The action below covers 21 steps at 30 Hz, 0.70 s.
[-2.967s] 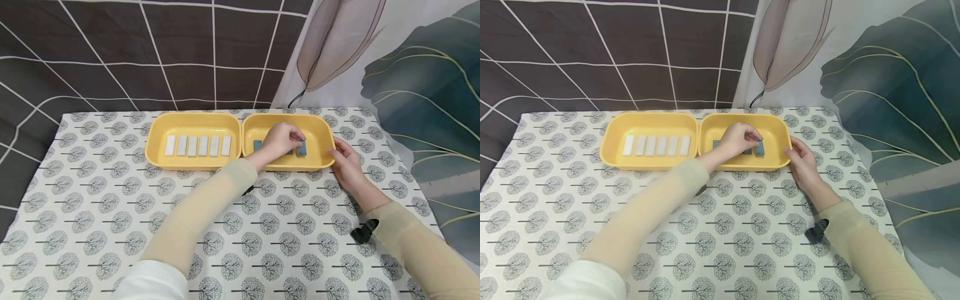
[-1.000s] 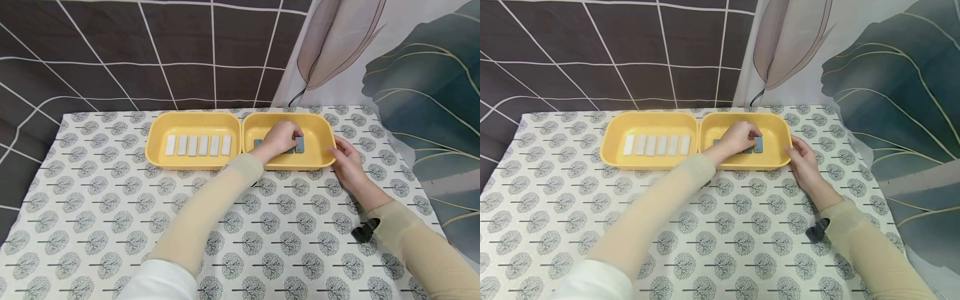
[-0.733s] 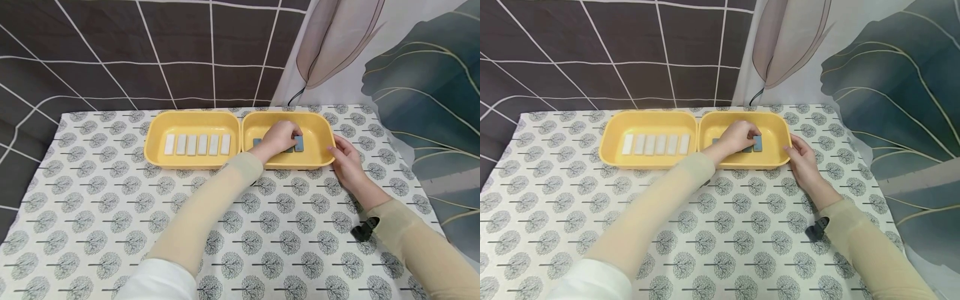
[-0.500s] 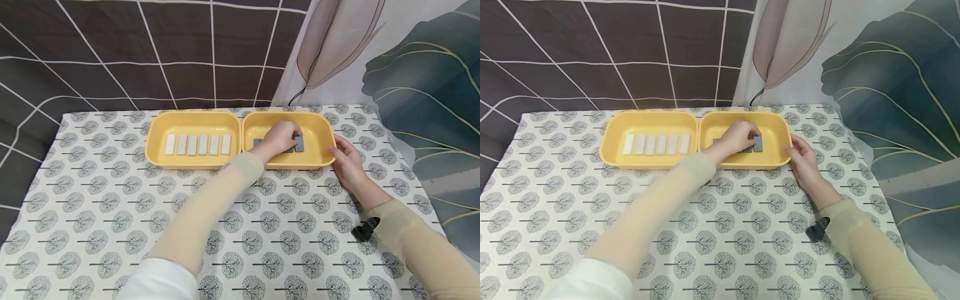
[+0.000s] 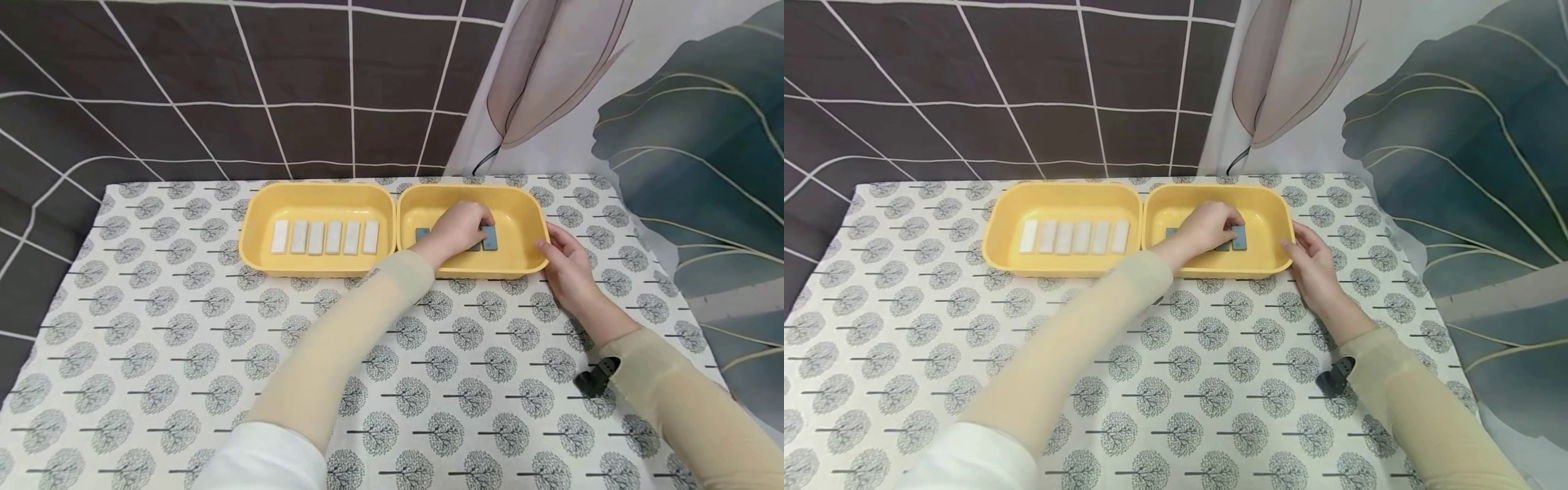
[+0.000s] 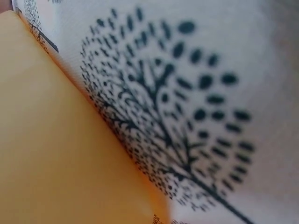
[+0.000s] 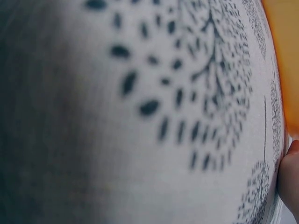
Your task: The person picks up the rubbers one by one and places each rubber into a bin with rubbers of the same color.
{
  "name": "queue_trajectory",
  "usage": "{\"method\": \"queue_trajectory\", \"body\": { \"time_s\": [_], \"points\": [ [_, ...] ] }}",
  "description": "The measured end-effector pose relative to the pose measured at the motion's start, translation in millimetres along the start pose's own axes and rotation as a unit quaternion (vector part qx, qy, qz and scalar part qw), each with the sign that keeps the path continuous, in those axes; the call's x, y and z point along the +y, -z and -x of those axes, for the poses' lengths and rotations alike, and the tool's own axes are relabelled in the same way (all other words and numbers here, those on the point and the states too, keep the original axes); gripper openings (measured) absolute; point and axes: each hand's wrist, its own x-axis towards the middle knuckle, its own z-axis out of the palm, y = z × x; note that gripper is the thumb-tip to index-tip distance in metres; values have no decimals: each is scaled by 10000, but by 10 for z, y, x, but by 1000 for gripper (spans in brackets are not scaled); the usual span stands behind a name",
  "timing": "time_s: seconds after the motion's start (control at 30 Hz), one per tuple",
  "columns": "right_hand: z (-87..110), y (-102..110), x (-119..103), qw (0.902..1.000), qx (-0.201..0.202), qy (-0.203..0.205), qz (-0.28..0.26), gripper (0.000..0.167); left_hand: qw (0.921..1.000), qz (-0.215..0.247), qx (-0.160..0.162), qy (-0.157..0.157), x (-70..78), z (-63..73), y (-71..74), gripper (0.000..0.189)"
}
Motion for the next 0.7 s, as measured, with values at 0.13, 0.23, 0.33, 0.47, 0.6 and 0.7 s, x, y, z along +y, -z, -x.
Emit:
{"method": "queue_trajectory", "body": {
  "time_s": [0.13, 0.23, 0.33, 0.47, 0.6, 0.7],
  "points": [
    [-7, -9, -8, 10000, 40, -27, 3, 54, 10000, -14, 40, -31, -9, 5, -5, 31],
    [-11, -9, -11, 10000, 35, -30, -34, 54, 10000, -29, 36, -30, -9, 11, -6, 31],
    [-9, -6, -11, 10000, 14, -13, 5, 53, 10000, -48, 63, -25, -5, 13, -10, 31],
    [-8, -5, -10, 10000, 40, -39, 59, 53, 9999, -70, 89, -45, -4, 14, -15, 31],
    [-8, -6, -9, 9999, 80, -83, 43, 54, 9999, -111, 83, -53, -7, 16, -18, 31],
    [-7, -3, -8, 10000, 76, -60, 1, 53, 9998, -150, 86, -64, -7, 18, -15, 31]
  ]
}}
